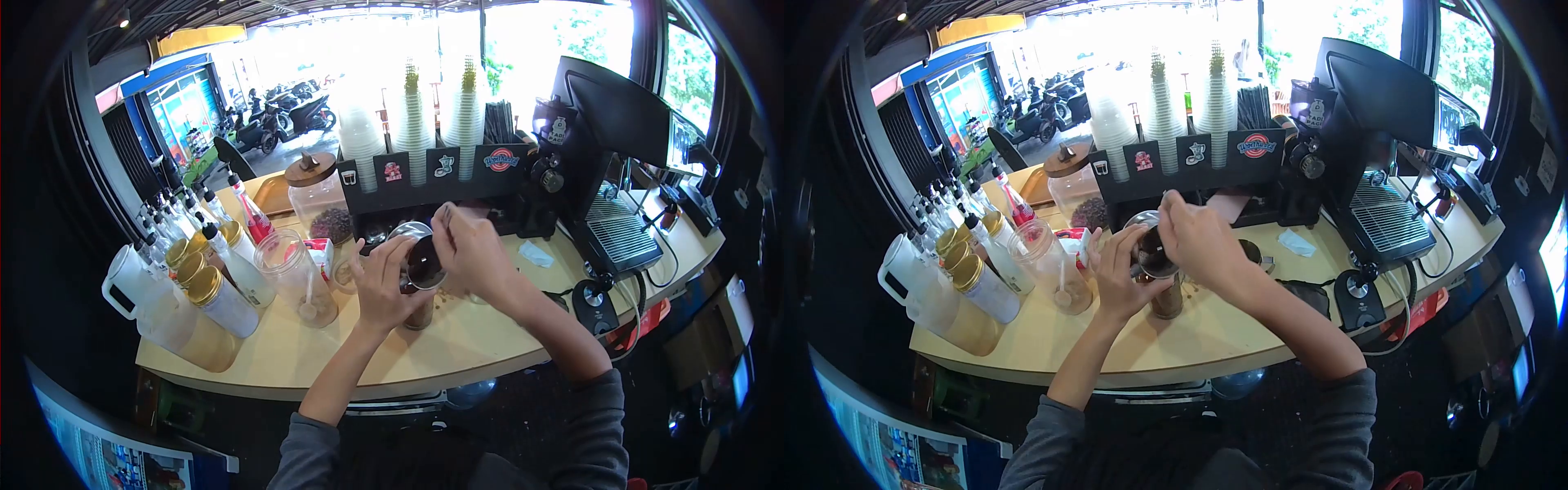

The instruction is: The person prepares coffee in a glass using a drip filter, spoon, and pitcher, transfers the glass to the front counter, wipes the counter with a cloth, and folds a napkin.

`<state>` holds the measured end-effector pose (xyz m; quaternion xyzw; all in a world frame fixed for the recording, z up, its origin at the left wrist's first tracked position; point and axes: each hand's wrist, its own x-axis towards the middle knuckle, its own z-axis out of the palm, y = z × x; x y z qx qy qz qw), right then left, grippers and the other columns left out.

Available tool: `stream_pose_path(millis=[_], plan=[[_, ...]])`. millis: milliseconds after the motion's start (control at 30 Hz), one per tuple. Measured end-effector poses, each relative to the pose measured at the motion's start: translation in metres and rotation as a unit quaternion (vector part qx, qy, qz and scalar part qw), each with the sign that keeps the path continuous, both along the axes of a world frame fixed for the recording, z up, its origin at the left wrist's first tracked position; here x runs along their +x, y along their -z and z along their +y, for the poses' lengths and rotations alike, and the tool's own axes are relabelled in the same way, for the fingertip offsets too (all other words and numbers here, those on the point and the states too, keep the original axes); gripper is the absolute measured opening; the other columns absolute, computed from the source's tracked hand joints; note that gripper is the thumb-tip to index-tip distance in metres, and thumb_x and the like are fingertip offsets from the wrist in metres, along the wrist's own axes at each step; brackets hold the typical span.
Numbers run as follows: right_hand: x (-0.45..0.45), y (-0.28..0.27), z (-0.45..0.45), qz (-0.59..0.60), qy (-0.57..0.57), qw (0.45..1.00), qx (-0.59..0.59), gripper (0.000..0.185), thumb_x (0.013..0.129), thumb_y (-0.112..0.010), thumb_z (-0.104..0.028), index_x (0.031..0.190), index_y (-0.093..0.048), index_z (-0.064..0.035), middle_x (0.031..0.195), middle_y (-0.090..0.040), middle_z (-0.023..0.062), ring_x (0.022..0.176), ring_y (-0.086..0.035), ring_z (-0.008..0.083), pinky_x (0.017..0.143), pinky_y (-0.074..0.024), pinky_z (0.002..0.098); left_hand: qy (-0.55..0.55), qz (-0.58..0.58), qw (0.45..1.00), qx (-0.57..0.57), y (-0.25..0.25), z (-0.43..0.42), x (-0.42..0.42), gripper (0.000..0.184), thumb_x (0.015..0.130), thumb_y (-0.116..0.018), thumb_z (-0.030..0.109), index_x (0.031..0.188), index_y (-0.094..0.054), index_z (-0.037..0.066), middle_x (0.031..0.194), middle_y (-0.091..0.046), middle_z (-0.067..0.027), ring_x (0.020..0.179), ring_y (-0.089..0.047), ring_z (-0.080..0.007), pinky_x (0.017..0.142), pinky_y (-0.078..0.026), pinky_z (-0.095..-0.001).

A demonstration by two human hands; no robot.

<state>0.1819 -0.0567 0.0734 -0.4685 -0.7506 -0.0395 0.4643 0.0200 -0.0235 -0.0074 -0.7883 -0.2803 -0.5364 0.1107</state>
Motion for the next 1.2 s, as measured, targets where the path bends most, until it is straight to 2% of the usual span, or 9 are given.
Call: stream_pose_path(millis=[200, 267, 300, 367, 400, 467, 600, 667, 1200], plan=[[-0.002, -0.005, -0.006, 0.055, -0.013, 0.997, -0.054, 0.011, 0.091, -0.051, -0.008, 0.097, -0.047, 0.0011, 0.064, -0.058, 0.0234, 0.060, -0.059, 0.0410, 0.052, -0.0456, 0.0450, 0.000, -0.018, 1.000, -0.007, -0.002, -0.003, -0.001, 0.083, 0.050, -0.086, 0.035, 0.122, -0.052, 0.011, 0.119, -0.058, -0.0044, 0.109, -0.055, -0.0212, 0.106, -0.022, -0.0529], [-0.003, -0.003, -0.006, 0.081, -0.068, 0.993, -0.048, 0.011, 0.091, -0.055, -0.008, 0.092, -0.049, 0.0013, 0.061, -0.058, 0.0178, 0.051, -0.061, 0.0317, 0.048, -0.0450, 0.0393, 0.002, -0.019, 1.000, -0.019, 0.001, 0.000, -0.003, 0.085, 0.049, -0.087, 0.034, 0.123, -0.052, 0.012, 0.119, -0.058, -0.0045, 0.109, -0.055, -0.0213, 0.107, -0.022, -0.0530], [-0.001, -0.005, -0.007, 0.081, -0.068, 0.993, -0.048, 0.011, 0.091, -0.055, -0.008, 0.092, -0.049, 0.0013, 0.061, -0.058, 0.0178, 0.051, -0.061, 0.0317, 0.048, -0.0450, 0.0393, 0.004, -0.020, 0.999, -0.032, 0.002, 0.000, -0.004, 0.087, 0.047, -0.087, 0.033, 0.123, -0.051, 0.012, 0.118, -0.058, -0.0046, 0.110, -0.055, -0.0215, 0.107, -0.022, -0.0530], [0.006, -0.012, -0.011, 0.174, -0.124, 0.958, -0.192, 0.017, 0.091, -0.060, -0.012, 0.085, -0.052, 0.0017, 0.058, -0.058, 0.0095, 0.047, -0.059, 0.0152, 0.045, -0.0448, 0.0314, 0.005, -0.028, 0.999, -0.038, 0.001, 0.000, -0.005, 0.088, 0.046, -0.088, 0.031, 0.124, -0.051, 0.012, 0.118, -0.058, -0.0046, 0.110, -0.055, -0.0217, 0.107, -0.022, -0.0528], [0.009, -0.015, -0.013, 0.174, -0.124, 0.958, -0.193, 0.017, 0.091, -0.060, -0.012, 0.085, -0.052, 0.0017, 0.058, -0.058, 0.0095, 0.047, -0.059, 0.0152, 0.045, -0.0448, 0.0314, 0.006, -0.036, 0.998, -0.044, 0.001, 0.000, -0.006, 0.089, 0.045, -0.088, 0.030, 0.124, -0.051, 0.012, 0.118, -0.057, -0.0046, 0.111, -0.054, -0.0219, 0.107, -0.022, -0.0525], [0.015, -0.021, -0.016, 0.244, -0.159, 0.927, -0.235, 0.023, 0.092, -0.062, -0.016, 0.079, -0.057, 0.0027, 0.060, -0.060, 0.0046, 0.051, -0.057, 0.0052, 0.046, -0.0463, 0.0246, 0.010, -0.043, 0.998, -0.047, 0.001, 0.000, -0.007, 0.088, 0.046, -0.088, 0.029, 0.124, -0.051, 0.012, 0.118, -0.057, -0.0046, 0.111, -0.054, -0.0221, 0.108, -0.022, -0.0521], [0.016, -0.015, -0.019, 0.232, -0.174, 0.935, -0.203, 0.024, 0.092, -0.062, -0.017, 0.080, -0.061, 0.0036, 0.061, -0.061, 0.0048, 0.051, -0.058, 0.0050, 0.048, -0.0476, 0.0218, 0.025, -0.056, 0.997, -0.052, -0.001, 0.002, -0.008, 0.088, 0.045, -0.088, 0.027, 0.124, -0.051, 0.012, 0.118, -0.057, -0.0046, 0.112, -0.054, -0.0224, 0.109, -0.021, -0.0506], [0.017, -0.012, -0.021, 0.175, -0.175, 0.950, -0.193, 0.025, 0.092, -0.062, -0.018, 0.081, -0.063, 0.0043, 0.061, -0.061, 0.0053, 0.052, -0.058, 0.0053, 0.047, -0.0478, 0.0217, 0.035, -0.061, 0.996, -0.058, -0.002, 0.003, -0.007, 0.088, 0.045, -0.088, 0.027, 0.123, -0.051, 0.012, 0.119, -0.058, -0.0047, 0.113, -0.054, -0.0224, 0.110, -0.021, -0.0504], [0.015, -0.012, -0.019, 0.206, -0.153, 0.948, -0.190, 0.032, 0.094, -0.059, -0.020, 0.076, -0.063, 0.0054, 0.058, -0.062, 0.0065, 0.048, -0.060, 0.0085, 0.044, -0.0471, 0.0220, 0.083, -0.065, 0.992, -0.070, -0.003, 0.007, -0.010, 0.086, 0.047, -0.089, 0.025, 0.123, -0.051, 0.012, 0.120, -0.058, -0.0051, 0.116, -0.054, -0.0232, 0.112, -0.018, -0.0509]])
